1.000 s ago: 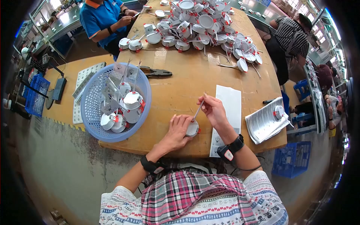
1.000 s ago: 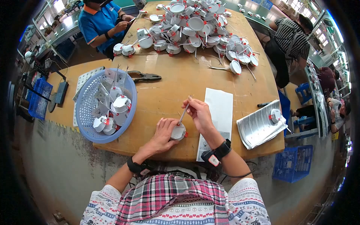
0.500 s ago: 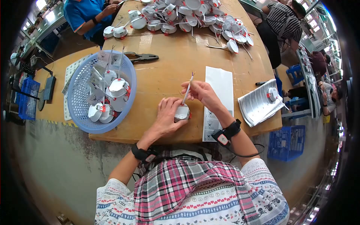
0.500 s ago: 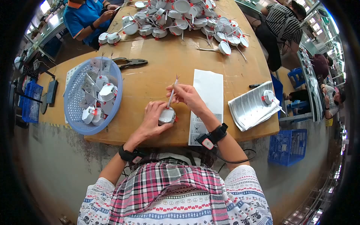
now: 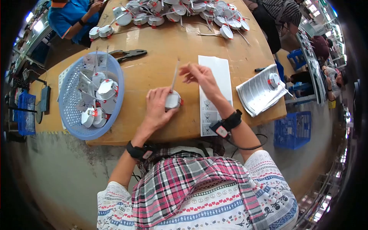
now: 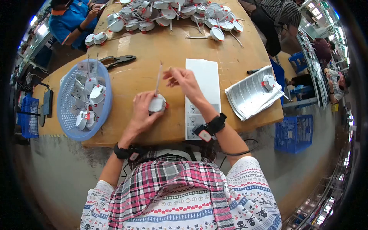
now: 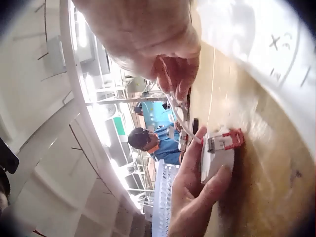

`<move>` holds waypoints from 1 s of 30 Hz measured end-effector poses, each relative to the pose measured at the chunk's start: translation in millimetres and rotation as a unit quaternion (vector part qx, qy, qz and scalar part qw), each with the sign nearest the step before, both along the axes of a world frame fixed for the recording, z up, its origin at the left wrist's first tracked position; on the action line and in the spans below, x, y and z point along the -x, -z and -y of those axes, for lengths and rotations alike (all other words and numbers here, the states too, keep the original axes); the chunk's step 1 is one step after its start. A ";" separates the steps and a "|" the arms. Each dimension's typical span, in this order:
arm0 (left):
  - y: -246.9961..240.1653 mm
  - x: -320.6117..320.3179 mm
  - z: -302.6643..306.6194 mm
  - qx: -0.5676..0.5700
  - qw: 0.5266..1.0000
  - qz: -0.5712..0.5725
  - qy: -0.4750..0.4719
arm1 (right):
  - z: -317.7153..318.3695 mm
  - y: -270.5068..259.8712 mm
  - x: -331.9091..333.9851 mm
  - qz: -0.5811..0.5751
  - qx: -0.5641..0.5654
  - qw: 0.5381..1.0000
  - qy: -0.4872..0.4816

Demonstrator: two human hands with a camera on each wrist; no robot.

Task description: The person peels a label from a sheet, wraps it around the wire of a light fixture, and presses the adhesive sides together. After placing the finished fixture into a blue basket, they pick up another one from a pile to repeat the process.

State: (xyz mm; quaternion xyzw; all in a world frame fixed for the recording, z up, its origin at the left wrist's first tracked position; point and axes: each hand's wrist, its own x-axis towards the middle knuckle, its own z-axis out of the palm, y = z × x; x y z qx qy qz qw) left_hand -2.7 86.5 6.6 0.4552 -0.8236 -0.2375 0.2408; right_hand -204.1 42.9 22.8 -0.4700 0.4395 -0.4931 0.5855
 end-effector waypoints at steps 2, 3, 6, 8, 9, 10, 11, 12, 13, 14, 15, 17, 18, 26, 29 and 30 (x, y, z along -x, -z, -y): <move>-4.8 3.8 -0.9 0.044 0.998 -0.016 -0.029 | -7.9 -8.5 15.8 -0.030 0.029 0.996 0.074; -10.2 6.0 -3.4 0.060 0.996 -0.044 -0.051 | -14.6 -9.6 23.2 -0.062 0.041 0.991 0.113; -41.9 12.7 -21.5 0.053 0.989 -0.124 -0.053 | -39.1 -2.8 43.0 -0.081 0.049 0.980 0.173; -47.1 22.2 -32.4 -0.030 0.983 -0.182 -0.014 | -52.1 4.6 50.0 -0.077 0.052 0.976 0.197; -45.5 31.1 -38.3 -0.119 0.967 -0.226 0.003 | -57.3 7.3 52.0 -0.075 0.050 0.974 0.206; -43.2 40.4 -43.2 -0.205 0.941 -0.267 0.019 | -61.4 10.0 53.9 -0.073 0.049 0.973 0.215; -35.2 49.8 -44.3 -0.194 0.948 -0.252 0.031 | -63.5 14.8 55.3 -0.066 0.050 0.972 0.219; -27.7 58.2 -44.7 -0.241 0.933 -0.266 0.016 | -64.5 18.5 56.5 -0.057 0.046 0.972 0.223; -20.9 65.5 -44.0 -0.287 0.916 -0.280 -0.001 | -64.7 21.8 57.6 -0.047 0.041 0.973 0.224; -18.4 70.9 -41.9 -0.331 0.896 -0.294 -0.019 | -64.9 24.4 57.8 -0.038 0.036 0.973 0.225; -23.1 74.9 -36.3 -0.352 0.896 -0.269 -0.020 | -65.1 23.8 57.0 -0.023 0.036 0.973 0.228; -9.0 80.4 -22.3 -0.376 0.894 -0.243 -0.021 | -66.3 23.8 56.1 -0.024 0.045 0.972 0.228; -3.2 82.3 -16.6 -0.387 0.892 -0.231 -0.024 | -66.3 24.2 55.8 -0.024 0.051 0.973 0.226; -3.2 83.5 -6.2 -0.500 0.825 -0.262 0.018 | -70.1 17.6 57.7 -0.037 0.051 0.986 0.154; 12.2 83.0 -6.3 -0.482 0.831 -0.278 0.013 | -72.2 13.0 60.7 -0.073 0.053 0.988 0.128; 12.7 81.6 -5.1 -0.495 0.819 -0.289 0.000 | -71.2 8.8 61.6 -0.144 0.109 0.978 0.109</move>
